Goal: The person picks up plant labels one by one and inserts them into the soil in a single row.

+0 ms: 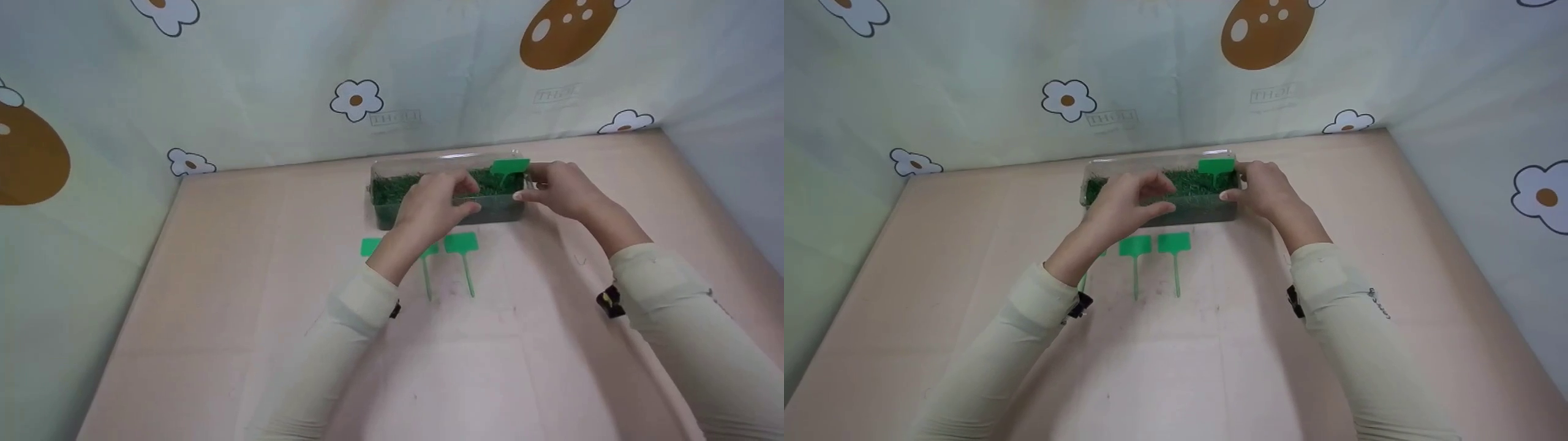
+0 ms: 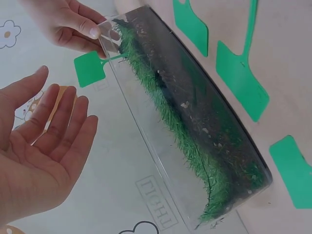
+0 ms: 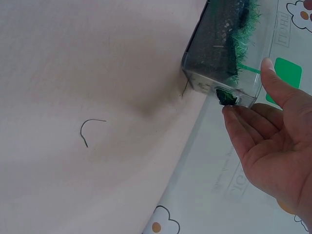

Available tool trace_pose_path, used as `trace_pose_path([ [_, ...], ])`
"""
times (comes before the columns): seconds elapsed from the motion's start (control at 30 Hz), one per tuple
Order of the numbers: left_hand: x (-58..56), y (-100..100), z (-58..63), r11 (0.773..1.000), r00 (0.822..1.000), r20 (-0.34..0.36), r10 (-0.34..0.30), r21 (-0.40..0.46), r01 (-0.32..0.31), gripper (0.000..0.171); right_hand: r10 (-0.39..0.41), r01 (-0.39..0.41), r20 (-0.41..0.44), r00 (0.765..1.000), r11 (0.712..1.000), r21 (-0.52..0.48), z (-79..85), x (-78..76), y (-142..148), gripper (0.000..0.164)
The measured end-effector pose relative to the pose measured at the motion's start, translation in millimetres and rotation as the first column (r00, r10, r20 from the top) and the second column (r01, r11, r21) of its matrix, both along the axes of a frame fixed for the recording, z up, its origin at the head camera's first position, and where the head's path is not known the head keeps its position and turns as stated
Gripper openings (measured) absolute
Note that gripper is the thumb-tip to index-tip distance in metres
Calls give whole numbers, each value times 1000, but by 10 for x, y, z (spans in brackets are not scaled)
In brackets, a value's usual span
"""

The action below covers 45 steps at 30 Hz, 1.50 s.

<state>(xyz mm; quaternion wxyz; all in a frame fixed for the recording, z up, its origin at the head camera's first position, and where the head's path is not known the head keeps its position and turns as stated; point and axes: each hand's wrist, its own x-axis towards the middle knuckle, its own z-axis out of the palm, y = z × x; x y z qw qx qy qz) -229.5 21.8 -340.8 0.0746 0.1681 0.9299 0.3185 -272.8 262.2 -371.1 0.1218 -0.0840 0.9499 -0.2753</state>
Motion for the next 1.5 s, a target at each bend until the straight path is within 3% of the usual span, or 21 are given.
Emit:
trace_pose_path([
  [0.27, 68, 10, -83, 999, 1000, 0, -23, -31, 23, 29, 9, -9, -18, 1000, 1000, 4, 11, -1, 19, 45],
  [0.5, 108, 23, -165, 999, 999, 40, -19, -36, 21, 30, 5, -5, -9, 1000, 1000, 7, 12, -6, 4, 47],
  [0.83, 158, 60, -293, 992, 991, 134, -26, -116, 42, 36, 8, -8, -6, 1000, 1000, 8, 11, -13, 1, 46],
  [1.5, 202, 75, -486, 984, 977, 210, -25, -165, 61, 38, 4, -4, -5, 1000, 1000, 14, -2, -3, -12, 48],
])
